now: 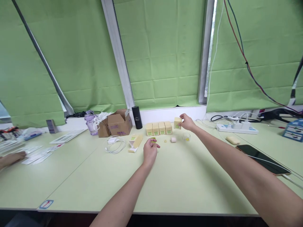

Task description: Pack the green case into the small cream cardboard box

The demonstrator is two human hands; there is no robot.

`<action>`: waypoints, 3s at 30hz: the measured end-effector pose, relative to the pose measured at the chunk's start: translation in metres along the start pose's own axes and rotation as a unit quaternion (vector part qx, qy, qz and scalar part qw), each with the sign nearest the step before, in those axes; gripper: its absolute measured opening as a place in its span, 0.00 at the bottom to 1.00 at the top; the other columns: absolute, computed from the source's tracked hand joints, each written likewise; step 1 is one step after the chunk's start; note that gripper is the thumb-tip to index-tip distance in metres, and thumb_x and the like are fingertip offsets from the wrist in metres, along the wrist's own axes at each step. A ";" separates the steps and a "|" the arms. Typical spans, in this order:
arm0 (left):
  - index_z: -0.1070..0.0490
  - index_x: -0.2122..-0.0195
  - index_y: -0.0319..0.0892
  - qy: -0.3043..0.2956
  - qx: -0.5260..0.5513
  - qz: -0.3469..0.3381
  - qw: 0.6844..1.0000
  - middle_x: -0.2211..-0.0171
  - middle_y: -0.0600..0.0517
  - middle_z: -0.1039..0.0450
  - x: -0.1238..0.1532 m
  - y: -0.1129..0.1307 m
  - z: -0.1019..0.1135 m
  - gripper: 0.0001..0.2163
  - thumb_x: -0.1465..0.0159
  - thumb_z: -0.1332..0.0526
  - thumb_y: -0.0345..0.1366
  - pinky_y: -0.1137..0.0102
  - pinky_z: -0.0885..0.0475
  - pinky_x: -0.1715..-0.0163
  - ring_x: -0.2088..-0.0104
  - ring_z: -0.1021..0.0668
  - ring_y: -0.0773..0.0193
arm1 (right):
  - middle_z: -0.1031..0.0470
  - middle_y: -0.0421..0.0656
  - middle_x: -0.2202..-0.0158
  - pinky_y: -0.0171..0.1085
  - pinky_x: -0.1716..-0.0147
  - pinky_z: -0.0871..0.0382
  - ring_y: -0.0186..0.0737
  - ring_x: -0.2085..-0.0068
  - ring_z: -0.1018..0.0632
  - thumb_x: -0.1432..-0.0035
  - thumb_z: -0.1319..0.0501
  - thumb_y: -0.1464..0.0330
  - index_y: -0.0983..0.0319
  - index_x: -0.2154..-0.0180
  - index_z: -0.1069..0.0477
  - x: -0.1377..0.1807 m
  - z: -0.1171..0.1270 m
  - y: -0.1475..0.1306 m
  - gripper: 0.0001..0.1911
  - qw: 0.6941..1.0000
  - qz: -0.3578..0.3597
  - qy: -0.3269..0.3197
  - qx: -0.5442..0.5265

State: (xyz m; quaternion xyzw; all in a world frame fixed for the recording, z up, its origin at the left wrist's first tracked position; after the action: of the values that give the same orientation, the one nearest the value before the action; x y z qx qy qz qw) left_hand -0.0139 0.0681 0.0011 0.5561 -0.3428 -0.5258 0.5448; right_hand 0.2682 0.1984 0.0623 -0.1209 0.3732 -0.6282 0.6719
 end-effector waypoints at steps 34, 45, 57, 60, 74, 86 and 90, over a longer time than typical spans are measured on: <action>0.30 0.61 0.44 -0.056 -0.037 -0.019 0.998 0.75 0.53 0.22 0.012 0.004 -0.010 0.10 0.44 0.42 0.29 0.72 0.41 0.77 0.80 0.32 0.67 | 0.24 0.51 0.41 0.58 0.42 0.36 0.62 0.38 0.30 0.41 0.38 0.70 0.50 0.43 0.24 -0.002 -0.054 0.010 0.25 0.968 -0.008 -0.132 0.213; 0.26 0.66 0.45 -0.121 -0.160 -0.067 0.977 0.75 0.52 0.21 0.018 -0.002 -0.020 0.10 0.43 0.43 0.24 0.70 0.36 0.69 0.72 0.22 0.62 | 0.23 0.51 0.46 0.55 0.45 0.36 0.60 0.41 0.29 0.41 0.37 0.68 0.51 0.46 0.22 0.007 -0.054 0.002 0.20 0.967 -0.008 -0.114 0.228; 0.24 0.66 0.46 -0.085 -0.215 -0.081 0.969 0.74 0.51 0.21 0.002 -0.004 -0.006 0.12 0.46 0.39 0.22 0.68 0.35 0.65 0.68 0.21 0.57 | 0.22 0.54 0.51 0.46 0.49 0.38 0.54 0.49 0.26 0.36 0.45 0.74 0.60 0.55 0.22 0.102 -0.046 -0.063 0.14 0.975 0.108 -0.037 0.189; 0.24 0.65 0.46 -0.034 -0.234 -0.072 0.969 0.68 0.49 0.19 -0.009 0.004 0.005 0.10 0.43 0.38 0.24 0.66 0.34 0.61 0.63 0.20 0.54 | 0.20 0.50 0.57 0.41 0.61 0.38 0.48 0.58 0.22 0.38 0.42 0.74 0.59 0.60 0.23 0.138 -0.057 -0.071 0.11 0.973 0.119 -0.091 0.177; 0.36 0.36 0.45 -0.060 -0.436 -0.062 0.896 0.42 0.41 0.25 -0.069 -0.019 0.021 0.30 0.41 0.35 0.29 0.51 0.39 0.41 0.38 0.32 0.39 | 0.17 0.46 0.56 0.38 0.66 0.43 0.46 0.57 0.20 0.36 0.41 0.69 0.58 0.51 0.25 0.195 -0.069 -0.072 0.12 0.980 0.085 -0.157 0.088; 0.33 0.42 0.47 -0.051 -0.400 -0.119 0.907 0.46 0.43 0.23 -0.073 -0.027 0.012 0.26 0.41 0.35 0.24 0.50 0.38 0.42 0.38 0.30 0.44 | 0.18 0.45 0.60 0.37 0.66 0.42 0.45 0.58 0.20 0.35 0.42 0.71 0.58 0.51 0.26 0.185 -0.072 -0.060 0.12 0.987 0.080 -0.134 0.023; 0.34 0.42 0.46 -0.075 -0.365 -0.235 0.898 0.45 0.44 0.25 -0.047 -0.005 0.005 0.26 0.42 0.37 0.21 0.51 0.36 0.40 0.40 0.28 0.46 | 0.20 0.43 0.61 0.38 0.64 0.36 0.41 0.64 0.22 0.36 0.42 0.72 0.59 0.51 0.27 0.177 -0.071 -0.051 0.13 0.990 0.072 -0.103 -0.060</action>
State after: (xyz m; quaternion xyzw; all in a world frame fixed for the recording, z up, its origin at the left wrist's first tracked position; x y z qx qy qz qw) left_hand -0.0301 0.1122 0.0067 0.3416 -0.0263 -0.7666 0.5431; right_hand 0.1710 0.0456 -0.0162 -0.1977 0.3473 -0.5385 0.7418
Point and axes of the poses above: each hand's wrist, its own x-axis away from the middle knuckle, its own z-axis out of the back of the hand, y = z × x, the point moved 5 cm from there along -x, towards the middle knuckle
